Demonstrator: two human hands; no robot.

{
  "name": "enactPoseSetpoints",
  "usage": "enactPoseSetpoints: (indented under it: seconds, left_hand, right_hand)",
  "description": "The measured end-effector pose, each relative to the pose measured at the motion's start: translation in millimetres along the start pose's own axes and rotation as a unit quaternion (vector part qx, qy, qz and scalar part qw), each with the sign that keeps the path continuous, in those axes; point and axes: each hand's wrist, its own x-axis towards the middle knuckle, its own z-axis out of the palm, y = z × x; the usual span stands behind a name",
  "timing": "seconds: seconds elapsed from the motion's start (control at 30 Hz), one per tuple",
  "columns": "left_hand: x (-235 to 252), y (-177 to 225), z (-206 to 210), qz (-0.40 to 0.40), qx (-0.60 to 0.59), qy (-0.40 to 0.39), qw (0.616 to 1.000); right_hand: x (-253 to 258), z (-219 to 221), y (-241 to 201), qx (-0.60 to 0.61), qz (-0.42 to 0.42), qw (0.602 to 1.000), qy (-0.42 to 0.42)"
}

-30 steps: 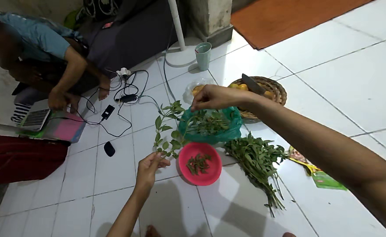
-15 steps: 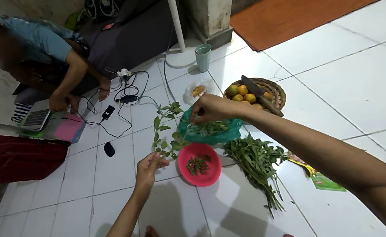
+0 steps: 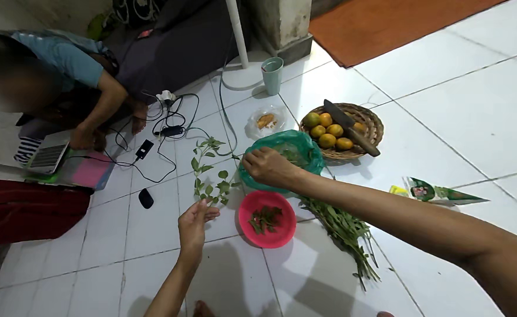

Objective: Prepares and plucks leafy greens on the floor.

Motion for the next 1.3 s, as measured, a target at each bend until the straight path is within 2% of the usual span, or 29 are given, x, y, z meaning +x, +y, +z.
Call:
enactPoseSetpoints:
  seconds: [0.1, 0.23, 0.37, 0.53, 0.83, 1.3]
  left_hand:
    - [-3, 0, 4, 0.048, 0.013, 0.008, 0.999]
    - [-2, -4, 5, 0.112, 0.001, 0.015, 0.994]
    - [-8, -4, 9, 0.109, -0.014, -0.024, 0.994]
    - [-11, -2, 13, 0.094, -0.044, -0.036, 0.994]
    - [-10, -4, 12, 0.113, -0.061, -0.025, 0.991]
    - [-7, -8, 8, 0.125, -0.082, -0.002, 0.989]
  right_hand:
    - [8, 3, 2, 0.028, 0.039, 0.999, 0.015]
    - [16, 6, 11, 0.056, 0.100, 0.981, 0.156]
    - [17, 7, 16, 0.010, 0.077, 0.957, 0.281]
    - [17, 4, 9, 0.037, 0.087, 0.928, 0.361]
    - [21, -2, 4, 0.070, 0.056, 0.915, 0.394]
    - [12, -3, 0, -0.006, -0.006, 0.926, 0.377]
